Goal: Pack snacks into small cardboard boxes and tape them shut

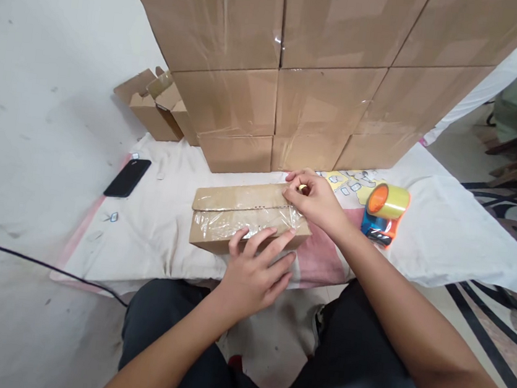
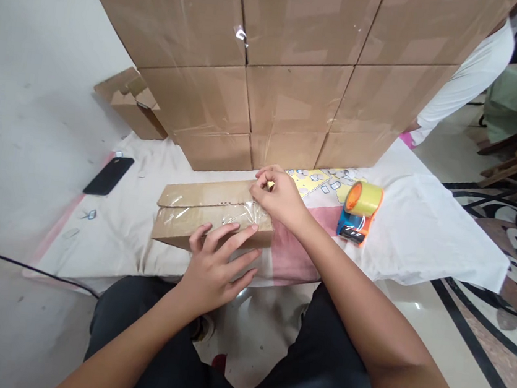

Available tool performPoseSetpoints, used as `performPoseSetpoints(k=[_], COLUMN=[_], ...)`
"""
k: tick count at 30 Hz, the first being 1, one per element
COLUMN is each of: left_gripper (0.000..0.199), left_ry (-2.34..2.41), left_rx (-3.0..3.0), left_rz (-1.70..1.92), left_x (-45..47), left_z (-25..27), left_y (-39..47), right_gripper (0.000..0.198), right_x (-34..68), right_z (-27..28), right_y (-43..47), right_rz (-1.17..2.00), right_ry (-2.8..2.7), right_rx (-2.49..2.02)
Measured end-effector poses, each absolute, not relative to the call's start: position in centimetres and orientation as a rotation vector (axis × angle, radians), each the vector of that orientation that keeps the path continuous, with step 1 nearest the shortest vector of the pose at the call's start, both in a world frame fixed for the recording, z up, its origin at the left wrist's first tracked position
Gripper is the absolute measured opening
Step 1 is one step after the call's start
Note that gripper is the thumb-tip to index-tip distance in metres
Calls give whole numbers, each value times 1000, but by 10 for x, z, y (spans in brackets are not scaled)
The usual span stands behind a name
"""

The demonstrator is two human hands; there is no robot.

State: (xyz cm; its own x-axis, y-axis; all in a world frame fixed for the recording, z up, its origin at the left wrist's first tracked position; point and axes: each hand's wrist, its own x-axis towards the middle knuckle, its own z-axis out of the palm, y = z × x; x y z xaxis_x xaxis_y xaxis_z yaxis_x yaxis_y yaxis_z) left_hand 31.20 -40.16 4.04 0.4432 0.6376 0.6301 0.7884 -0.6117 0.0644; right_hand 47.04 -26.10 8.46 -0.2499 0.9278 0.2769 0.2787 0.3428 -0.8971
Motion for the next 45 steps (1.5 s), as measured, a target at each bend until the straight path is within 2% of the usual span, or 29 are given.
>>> performPoseSetpoints(k=[6,7,10,11,12,17,23,34,37,42,45], left_gripper=[17,17,16,15,15,27,54,50,50,50,52], left_ry=[-1248,-1246,-1242,-1243,-1244,-1312,-1558,-1505,-1495,-1471,-1453], left_rx=[-2463,-2464,-2471,-2470,-2469,-2400,-2307,-2288,-2277,-2270,-2256], left_rz=[-915,-921,-937,-943,-944,-929,-707,-707,-737,-799,-840], left_x=[310,310,312,312,312,300,278,277,278,279,279], left_z=[41,41,41,41,41,48,63,61,60,60,59], left_y=[-402,-402,-403,-403,-403,-396,-385,-383,-384,-385,-385], right_gripper=[16,21,57,62,61,32,28,31,29,15,17], right_x=[471,473,478,480,482,484,486,492,511,564,591], right_z=[79,78,77,77,77,74,74,72,74,65,53], right_y=[-259,-258,-254,-252,-251,-251,-251,-248,-239,-209,-194], right_rz=[906,925,1079,1129,1161,1175,1221,1233,1101,804,712], right_ry=[-1730,-1694,-1558,-1540,-1544,-1622,-1644,-1531,-1471,-1298,-1319], right_rx=[-1090,-1083,-1055,-1043,-1033,-1031,-1070,-1044,-1173,-1435,-1636])
